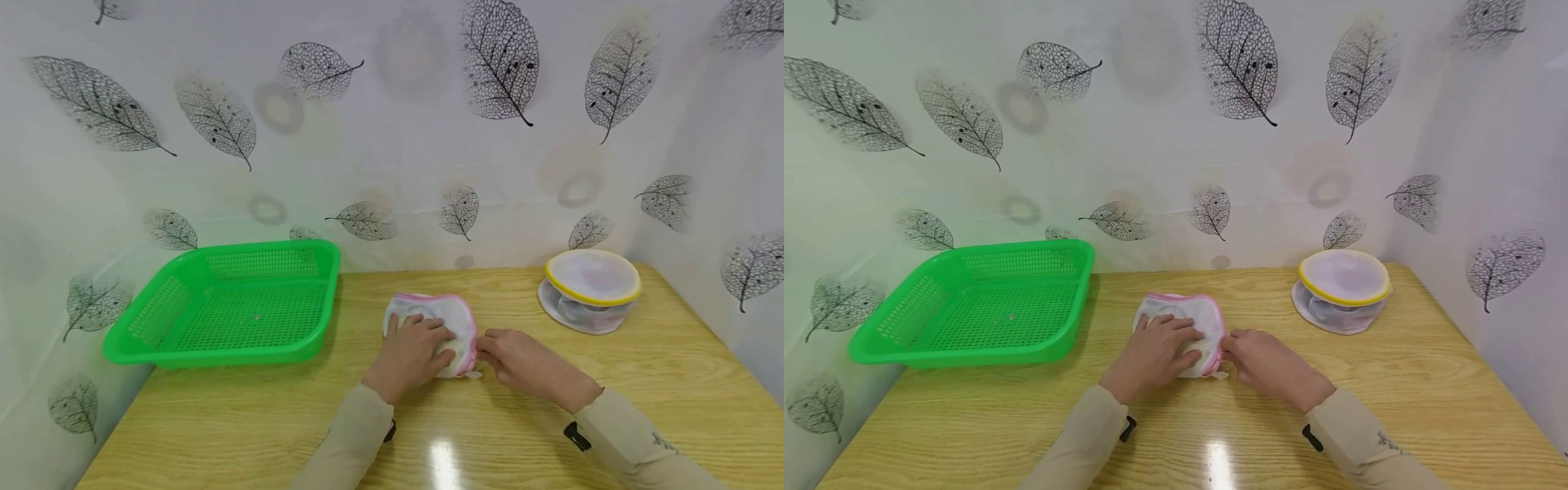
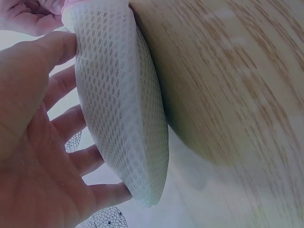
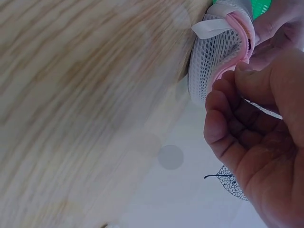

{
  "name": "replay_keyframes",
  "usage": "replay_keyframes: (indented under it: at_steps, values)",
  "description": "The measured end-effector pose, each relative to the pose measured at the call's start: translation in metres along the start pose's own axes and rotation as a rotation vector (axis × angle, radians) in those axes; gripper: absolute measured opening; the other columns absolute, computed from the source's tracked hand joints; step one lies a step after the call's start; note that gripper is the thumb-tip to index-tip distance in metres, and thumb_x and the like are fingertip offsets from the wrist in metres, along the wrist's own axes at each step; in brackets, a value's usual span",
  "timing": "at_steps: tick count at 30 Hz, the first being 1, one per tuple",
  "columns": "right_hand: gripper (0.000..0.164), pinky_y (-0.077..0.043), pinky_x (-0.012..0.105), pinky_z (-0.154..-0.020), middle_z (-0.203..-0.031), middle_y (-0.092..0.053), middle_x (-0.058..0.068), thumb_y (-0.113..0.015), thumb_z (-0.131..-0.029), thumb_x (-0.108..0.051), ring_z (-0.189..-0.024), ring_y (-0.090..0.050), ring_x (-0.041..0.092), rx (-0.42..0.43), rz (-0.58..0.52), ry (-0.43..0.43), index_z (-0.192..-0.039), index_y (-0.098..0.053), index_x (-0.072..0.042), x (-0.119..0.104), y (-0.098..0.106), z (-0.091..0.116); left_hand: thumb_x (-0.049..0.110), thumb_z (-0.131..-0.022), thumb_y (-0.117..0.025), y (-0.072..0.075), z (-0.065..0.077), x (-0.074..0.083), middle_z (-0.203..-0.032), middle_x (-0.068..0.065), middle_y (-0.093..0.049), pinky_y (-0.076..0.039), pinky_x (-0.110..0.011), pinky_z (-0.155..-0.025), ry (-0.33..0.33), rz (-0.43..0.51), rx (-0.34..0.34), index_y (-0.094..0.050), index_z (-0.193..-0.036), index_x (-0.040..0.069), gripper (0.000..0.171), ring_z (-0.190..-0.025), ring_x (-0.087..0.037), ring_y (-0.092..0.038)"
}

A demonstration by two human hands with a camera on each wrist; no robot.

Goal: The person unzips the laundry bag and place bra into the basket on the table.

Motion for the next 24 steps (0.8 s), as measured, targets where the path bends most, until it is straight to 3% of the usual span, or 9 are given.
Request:
replay_keyframes:
  at_steps: [24]
  values:
    - [0.010, -0.050, 0.025, -0.058, -0.074, -0.059, -0.004, -0.073, -0.090, -0.002, -0.065, -0.057, 0.006, 0.040, 0.055, -0.015, -0.087, -0.068, -0.010, 0.0084, -0.0015, -0.0015, 0.045, -0.103, -0.057, 0.0001, 0.0014, -0.0003, -0.145, 0.010, -0.062, -0.037, -0.071, -0.111, 0.007, -0.003, -0.017, -0.068, -0.132, 0.035, 0.033, -0.136, -0.029, -0.056]
Point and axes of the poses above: each hand's wrist, its own z-axis away from the middle knuckle, its own y-axis out of the back of the hand, x = y × z, the point moved 7 cm from there along -z, towards the middle knuckle
